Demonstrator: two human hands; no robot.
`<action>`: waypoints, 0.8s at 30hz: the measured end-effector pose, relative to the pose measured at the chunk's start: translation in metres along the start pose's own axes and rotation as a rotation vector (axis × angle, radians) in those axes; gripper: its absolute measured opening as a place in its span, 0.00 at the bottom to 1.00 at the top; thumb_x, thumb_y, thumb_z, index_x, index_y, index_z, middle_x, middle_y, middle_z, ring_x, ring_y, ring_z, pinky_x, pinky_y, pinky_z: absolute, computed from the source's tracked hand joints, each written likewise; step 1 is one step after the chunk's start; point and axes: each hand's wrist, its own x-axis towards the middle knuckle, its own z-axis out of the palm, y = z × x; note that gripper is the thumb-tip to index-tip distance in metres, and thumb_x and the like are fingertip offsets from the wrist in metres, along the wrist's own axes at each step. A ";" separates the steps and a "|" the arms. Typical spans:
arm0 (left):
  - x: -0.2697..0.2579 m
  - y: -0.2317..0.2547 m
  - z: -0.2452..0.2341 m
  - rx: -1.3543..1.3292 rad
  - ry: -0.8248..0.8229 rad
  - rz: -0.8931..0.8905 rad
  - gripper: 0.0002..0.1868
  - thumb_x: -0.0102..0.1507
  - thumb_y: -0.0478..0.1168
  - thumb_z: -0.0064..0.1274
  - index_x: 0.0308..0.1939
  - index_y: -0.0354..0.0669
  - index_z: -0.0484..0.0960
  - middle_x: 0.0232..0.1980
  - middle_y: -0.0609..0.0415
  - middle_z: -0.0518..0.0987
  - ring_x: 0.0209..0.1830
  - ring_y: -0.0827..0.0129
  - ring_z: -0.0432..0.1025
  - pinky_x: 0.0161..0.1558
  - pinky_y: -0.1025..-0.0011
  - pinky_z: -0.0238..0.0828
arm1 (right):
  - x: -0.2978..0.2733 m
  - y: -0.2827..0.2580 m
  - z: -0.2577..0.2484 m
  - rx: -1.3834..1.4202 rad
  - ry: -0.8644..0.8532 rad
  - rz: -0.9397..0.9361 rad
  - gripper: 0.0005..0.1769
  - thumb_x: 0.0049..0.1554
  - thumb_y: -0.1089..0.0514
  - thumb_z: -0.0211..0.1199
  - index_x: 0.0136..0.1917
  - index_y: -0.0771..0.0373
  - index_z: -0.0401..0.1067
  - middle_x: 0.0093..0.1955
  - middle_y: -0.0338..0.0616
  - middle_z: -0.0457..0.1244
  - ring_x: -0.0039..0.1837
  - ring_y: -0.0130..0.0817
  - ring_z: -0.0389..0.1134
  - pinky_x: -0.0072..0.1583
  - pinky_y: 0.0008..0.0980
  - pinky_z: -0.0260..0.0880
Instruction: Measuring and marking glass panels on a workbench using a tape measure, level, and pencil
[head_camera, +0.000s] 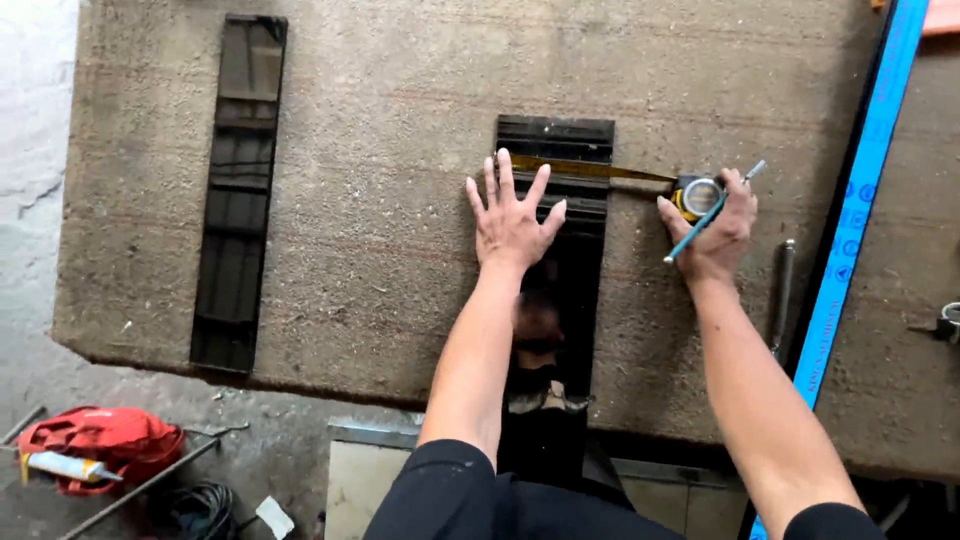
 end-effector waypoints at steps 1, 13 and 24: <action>-0.001 -0.001 0.002 0.001 0.016 0.009 0.35 0.66 0.72 0.37 0.74 0.72 0.68 0.83 0.37 0.49 0.84 0.40 0.42 0.77 0.31 0.31 | -0.001 0.004 0.001 -0.004 0.003 -0.003 0.49 0.48 0.40 0.86 0.71 0.64 0.65 0.67 0.66 0.64 0.69 0.69 0.62 0.71 0.62 0.54; -0.002 -0.023 0.041 -0.051 0.370 0.035 0.30 0.68 0.56 0.48 0.74 0.61 0.68 0.79 0.38 0.59 0.76 0.48 0.64 0.75 0.40 0.52 | -0.011 0.002 -0.022 0.126 -0.005 -0.116 0.38 0.52 0.52 0.80 0.68 0.67 0.66 0.64 0.69 0.64 0.67 0.69 0.65 0.68 0.57 0.63; -0.243 -0.068 -0.016 -0.389 0.383 0.005 0.09 0.65 0.48 0.59 0.48 0.56 0.87 0.49 0.60 0.79 0.52 0.67 0.76 0.58 0.68 0.75 | -0.208 -0.086 -0.132 0.056 -0.206 0.205 0.38 0.45 0.47 0.77 0.65 0.63 0.71 0.55 0.60 0.68 0.60 0.62 0.70 0.62 0.51 0.70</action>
